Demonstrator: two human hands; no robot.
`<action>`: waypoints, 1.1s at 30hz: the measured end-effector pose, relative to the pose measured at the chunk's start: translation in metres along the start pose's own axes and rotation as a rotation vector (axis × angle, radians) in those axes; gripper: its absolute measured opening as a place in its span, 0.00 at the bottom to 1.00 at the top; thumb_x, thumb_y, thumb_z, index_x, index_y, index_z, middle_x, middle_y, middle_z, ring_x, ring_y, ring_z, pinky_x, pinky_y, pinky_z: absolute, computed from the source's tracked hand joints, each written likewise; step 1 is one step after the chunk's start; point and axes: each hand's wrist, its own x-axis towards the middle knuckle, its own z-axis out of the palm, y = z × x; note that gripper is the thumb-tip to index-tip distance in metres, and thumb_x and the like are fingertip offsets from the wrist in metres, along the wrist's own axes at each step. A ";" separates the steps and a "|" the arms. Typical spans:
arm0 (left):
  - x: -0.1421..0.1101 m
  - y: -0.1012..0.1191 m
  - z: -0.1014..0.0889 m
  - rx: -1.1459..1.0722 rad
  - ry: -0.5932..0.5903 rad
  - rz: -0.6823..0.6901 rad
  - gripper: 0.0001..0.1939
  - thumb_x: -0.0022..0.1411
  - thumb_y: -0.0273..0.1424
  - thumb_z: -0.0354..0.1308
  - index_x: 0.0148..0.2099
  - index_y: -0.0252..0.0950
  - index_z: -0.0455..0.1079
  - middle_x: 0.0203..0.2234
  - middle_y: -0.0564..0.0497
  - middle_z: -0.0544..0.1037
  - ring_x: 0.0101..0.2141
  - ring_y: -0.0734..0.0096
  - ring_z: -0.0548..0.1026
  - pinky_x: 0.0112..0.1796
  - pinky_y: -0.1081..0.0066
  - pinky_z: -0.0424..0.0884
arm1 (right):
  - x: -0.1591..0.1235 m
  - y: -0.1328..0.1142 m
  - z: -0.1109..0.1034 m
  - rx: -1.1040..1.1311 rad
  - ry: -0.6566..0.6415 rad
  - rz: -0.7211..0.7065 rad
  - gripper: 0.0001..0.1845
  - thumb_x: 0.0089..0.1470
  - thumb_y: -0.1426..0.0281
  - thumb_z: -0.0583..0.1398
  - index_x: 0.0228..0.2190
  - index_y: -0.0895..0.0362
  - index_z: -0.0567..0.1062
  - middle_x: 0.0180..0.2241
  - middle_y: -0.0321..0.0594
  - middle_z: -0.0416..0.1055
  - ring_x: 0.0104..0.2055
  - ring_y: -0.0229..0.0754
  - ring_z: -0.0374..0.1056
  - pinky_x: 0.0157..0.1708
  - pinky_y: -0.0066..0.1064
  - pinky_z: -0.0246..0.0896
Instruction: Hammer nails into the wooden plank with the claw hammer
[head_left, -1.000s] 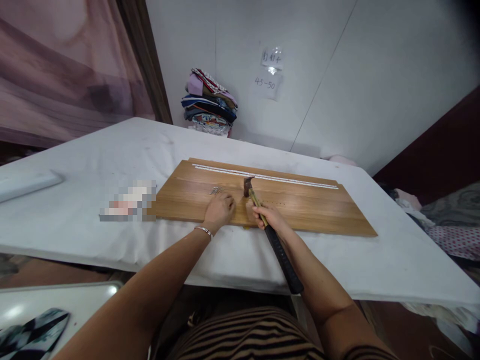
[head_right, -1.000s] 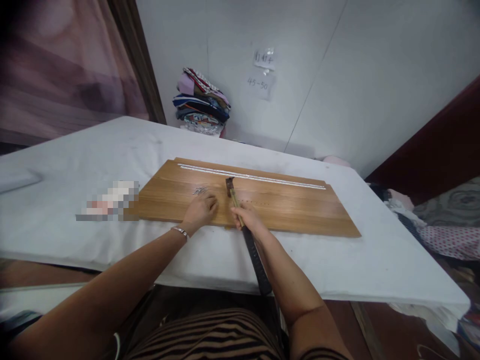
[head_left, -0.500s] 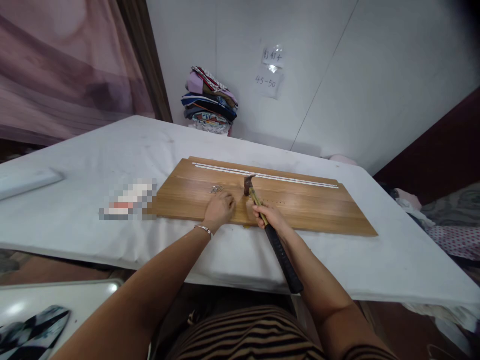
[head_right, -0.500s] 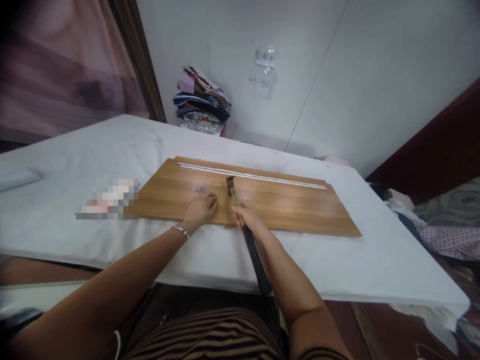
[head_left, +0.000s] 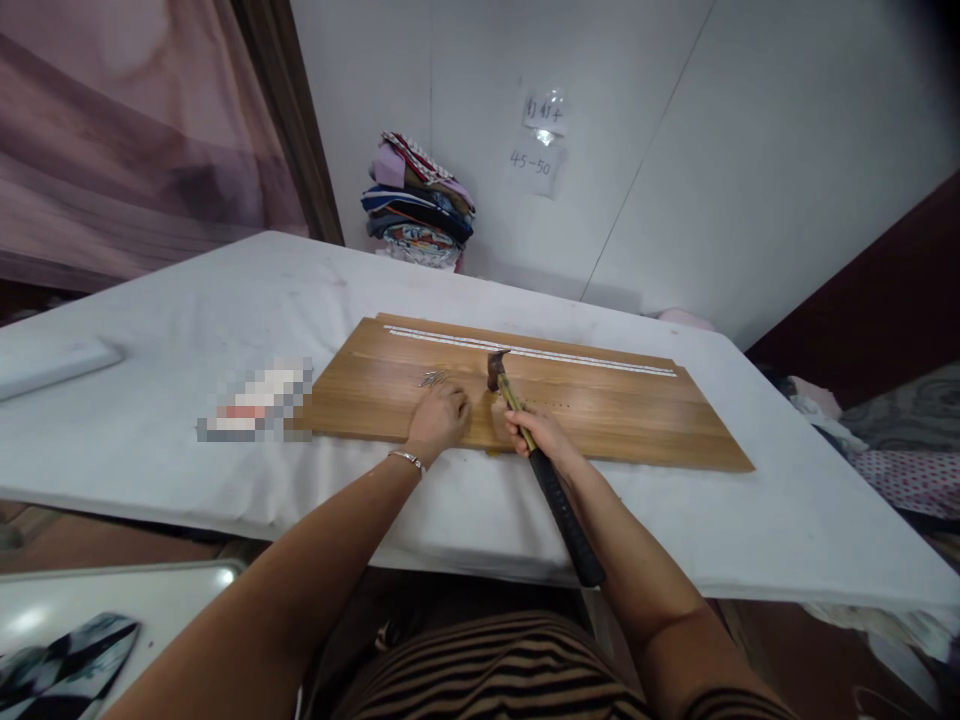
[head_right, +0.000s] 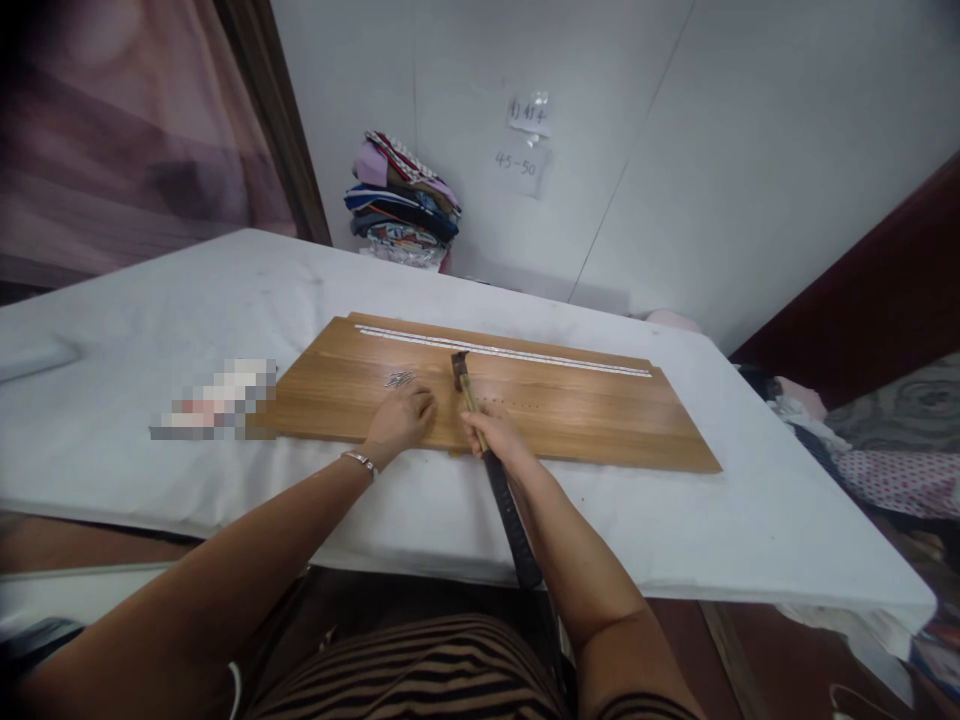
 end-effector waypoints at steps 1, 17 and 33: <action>0.000 0.000 0.000 0.002 -0.004 0.000 0.15 0.70 0.30 0.53 0.34 0.38 0.80 0.42 0.41 0.83 0.45 0.55 0.78 0.52 0.56 0.74 | 0.000 0.000 0.000 -0.006 -0.003 -0.005 0.18 0.50 0.56 0.66 0.22 0.52 0.66 0.13 0.29 0.62 0.14 0.32 0.55 0.15 0.25 0.52; 0.000 0.002 -0.003 0.020 -0.024 0.009 0.16 0.71 0.29 0.51 0.35 0.36 0.79 0.41 0.40 0.83 0.45 0.54 0.78 0.52 0.55 0.73 | 0.000 0.000 0.000 -0.024 0.008 0.001 0.20 0.48 0.55 0.67 0.21 0.52 0.66 0.12 0.28 0.61 0.13 0.31 0.54 0.15 0.24 0.52; 0.000 -0.003 0.003 0.007 0.023 0.024 0.15 0.71 0.28 0.53 0.34 0.37 0.79 0.40 0.41 0.83 0.45 0.56 0.77 0.52 0.57 0.74 | 0.000 0.001 0.001 0.008 0.005 -0.002 0.19 0.47 0.55 0.67 0.22 0.52 0.66 0.12 0.27 0.61 0.12 0.31 0.55 0.14 0.23 0.49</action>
